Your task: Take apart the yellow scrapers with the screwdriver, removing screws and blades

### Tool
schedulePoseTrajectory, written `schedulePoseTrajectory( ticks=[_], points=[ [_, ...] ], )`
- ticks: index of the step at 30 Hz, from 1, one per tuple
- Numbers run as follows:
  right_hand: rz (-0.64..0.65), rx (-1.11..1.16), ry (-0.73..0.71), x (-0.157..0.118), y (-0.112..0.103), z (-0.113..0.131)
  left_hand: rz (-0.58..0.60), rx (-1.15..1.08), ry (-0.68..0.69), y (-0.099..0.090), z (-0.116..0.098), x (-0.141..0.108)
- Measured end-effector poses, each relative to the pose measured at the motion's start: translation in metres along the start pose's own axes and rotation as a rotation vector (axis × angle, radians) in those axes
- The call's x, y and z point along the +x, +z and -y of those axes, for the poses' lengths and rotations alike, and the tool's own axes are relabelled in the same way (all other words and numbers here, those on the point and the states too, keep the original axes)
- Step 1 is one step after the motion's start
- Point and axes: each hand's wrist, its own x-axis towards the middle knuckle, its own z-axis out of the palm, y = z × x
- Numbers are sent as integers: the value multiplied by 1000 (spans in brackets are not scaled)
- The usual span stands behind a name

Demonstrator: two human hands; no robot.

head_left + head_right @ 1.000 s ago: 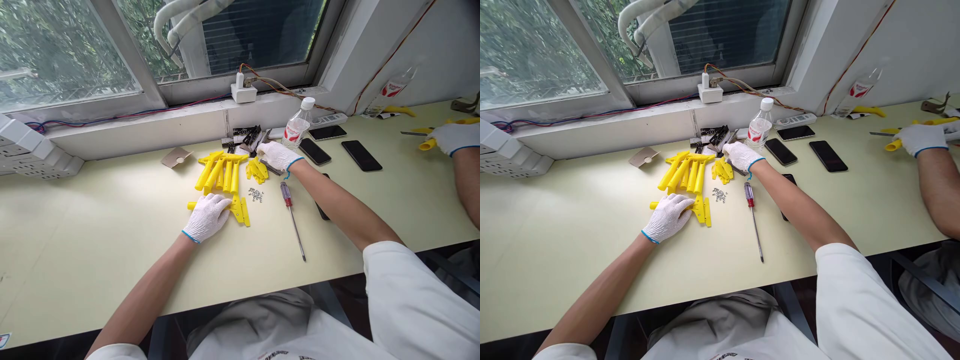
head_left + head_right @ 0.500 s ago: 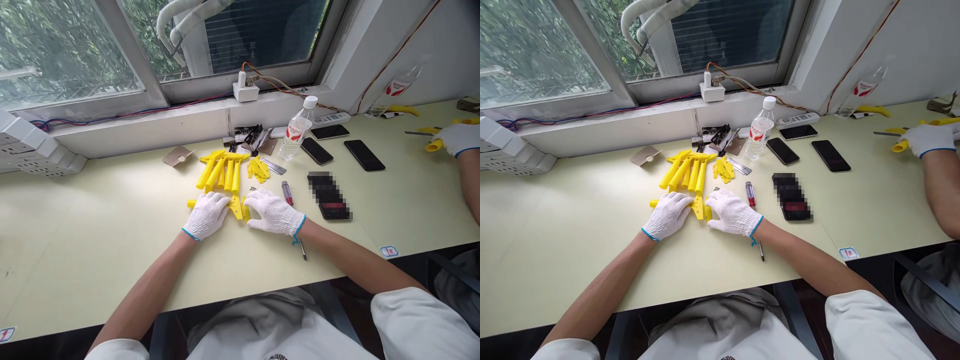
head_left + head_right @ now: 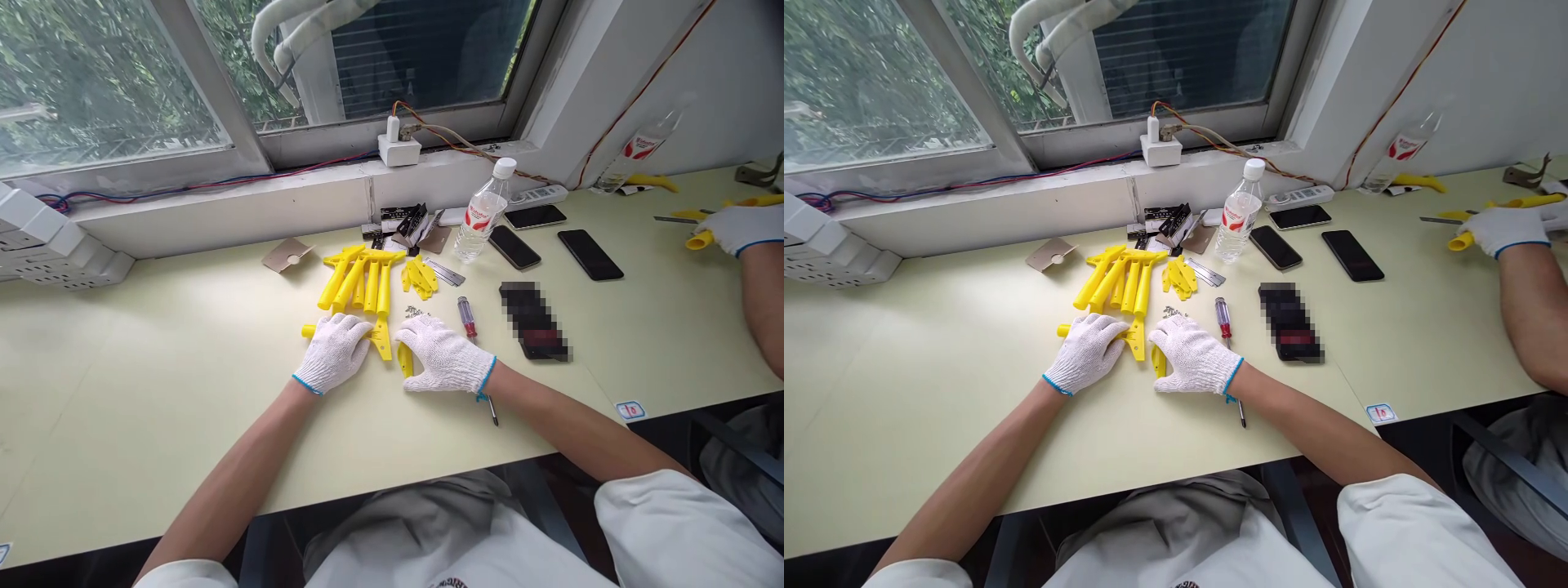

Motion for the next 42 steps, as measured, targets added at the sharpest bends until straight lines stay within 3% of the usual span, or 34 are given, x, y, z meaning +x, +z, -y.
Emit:
schedulePoseTrajectory(
  ticks=[8,16,20,24,27,30,33,37,42],
  points=[
    [21,-52,-13,-3,-8,6,-137,-37,-95,0,-9,-1],
    [-13,-88,-55,-6,-11,-6,-208,-78,-72,-1,-15,-1],
    [-142,-149,-116,-10,-7,-17,-129,-66,42,0,-17,-3],
    [-206,-201,-126,-12,-3,-22,89,-67,230,-3,-31,-7],
    [-247,-209,-73,-10,-3,-25,209,-122,372,-9,-47,-15],
    [-361,-193,-2,-7,-6,-32,214,-132,414,-14,-57,-26],
    [-564,-61,127,-7,-16,-40,187,-126,397,-16,-60,-31],
    [-787,157,408,-10,-33,-47,179,-100,337,-16,-66,-28],
    [-853,260,504,-10,-45,-52,167,-36,275,-9,-76,-15]
  ],
)
